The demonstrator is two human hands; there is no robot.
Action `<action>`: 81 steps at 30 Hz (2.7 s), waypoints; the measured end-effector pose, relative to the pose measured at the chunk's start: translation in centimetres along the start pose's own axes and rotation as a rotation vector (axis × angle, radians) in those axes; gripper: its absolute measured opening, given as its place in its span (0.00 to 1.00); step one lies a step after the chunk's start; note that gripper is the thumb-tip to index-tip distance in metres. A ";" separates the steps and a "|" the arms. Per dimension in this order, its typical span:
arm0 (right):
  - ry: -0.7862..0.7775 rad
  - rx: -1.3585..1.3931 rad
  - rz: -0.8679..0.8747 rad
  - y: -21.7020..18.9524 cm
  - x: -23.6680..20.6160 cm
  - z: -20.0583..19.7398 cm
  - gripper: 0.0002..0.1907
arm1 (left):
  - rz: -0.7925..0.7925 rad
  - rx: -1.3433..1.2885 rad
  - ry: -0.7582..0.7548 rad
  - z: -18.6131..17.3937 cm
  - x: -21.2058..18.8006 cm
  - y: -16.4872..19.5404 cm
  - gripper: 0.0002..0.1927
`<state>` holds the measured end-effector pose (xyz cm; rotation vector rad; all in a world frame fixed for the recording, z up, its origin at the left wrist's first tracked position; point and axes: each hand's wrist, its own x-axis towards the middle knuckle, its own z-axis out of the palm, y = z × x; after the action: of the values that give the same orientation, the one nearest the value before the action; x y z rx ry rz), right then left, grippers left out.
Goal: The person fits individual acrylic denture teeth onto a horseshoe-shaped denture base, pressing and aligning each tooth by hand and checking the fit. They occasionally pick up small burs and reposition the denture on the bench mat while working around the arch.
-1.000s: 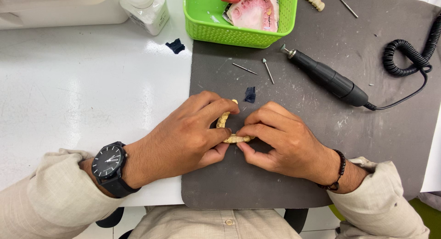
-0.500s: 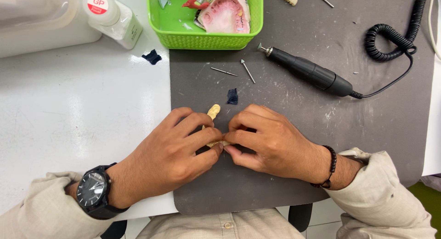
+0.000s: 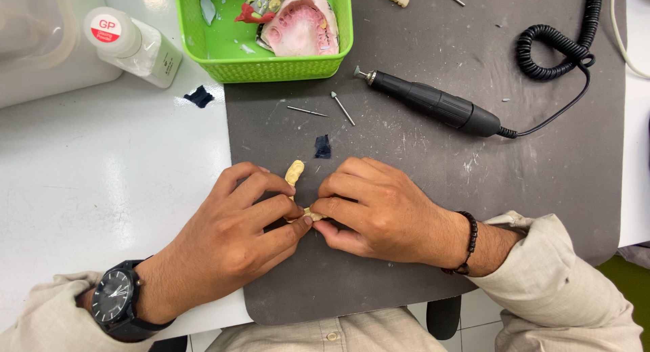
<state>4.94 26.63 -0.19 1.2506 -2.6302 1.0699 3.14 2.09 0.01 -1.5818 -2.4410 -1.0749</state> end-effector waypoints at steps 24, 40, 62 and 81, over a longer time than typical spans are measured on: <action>0.002 0.016 0.008 0.0 -0.1 0.0 0.11 | 0.008 0.014 -0.024 -0.1 0.1 0.1 0.07; -0.023 0.032 0.026 0.1 0.0 -0.4 0.12 | -0.020 -0.027 -0.022 0.0 0.1 0.0 0.09; 0.004 0.044 0.007 -0.1 0.2 -0.7 0.10 | -0.006 -0.020 -0.021 0.0 0.0 -0.1 0.08; 0.006 0.002 -0.025 0.0 0.3 -0.5 0.12 | -0.026 -0.025 -0.008 -0.1 0.0 -0.2 0.09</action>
<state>4.62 26.75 0.23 1.2743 -2.6026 1.0719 2.94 2.01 0.03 -1.5689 -2.4688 -1.1102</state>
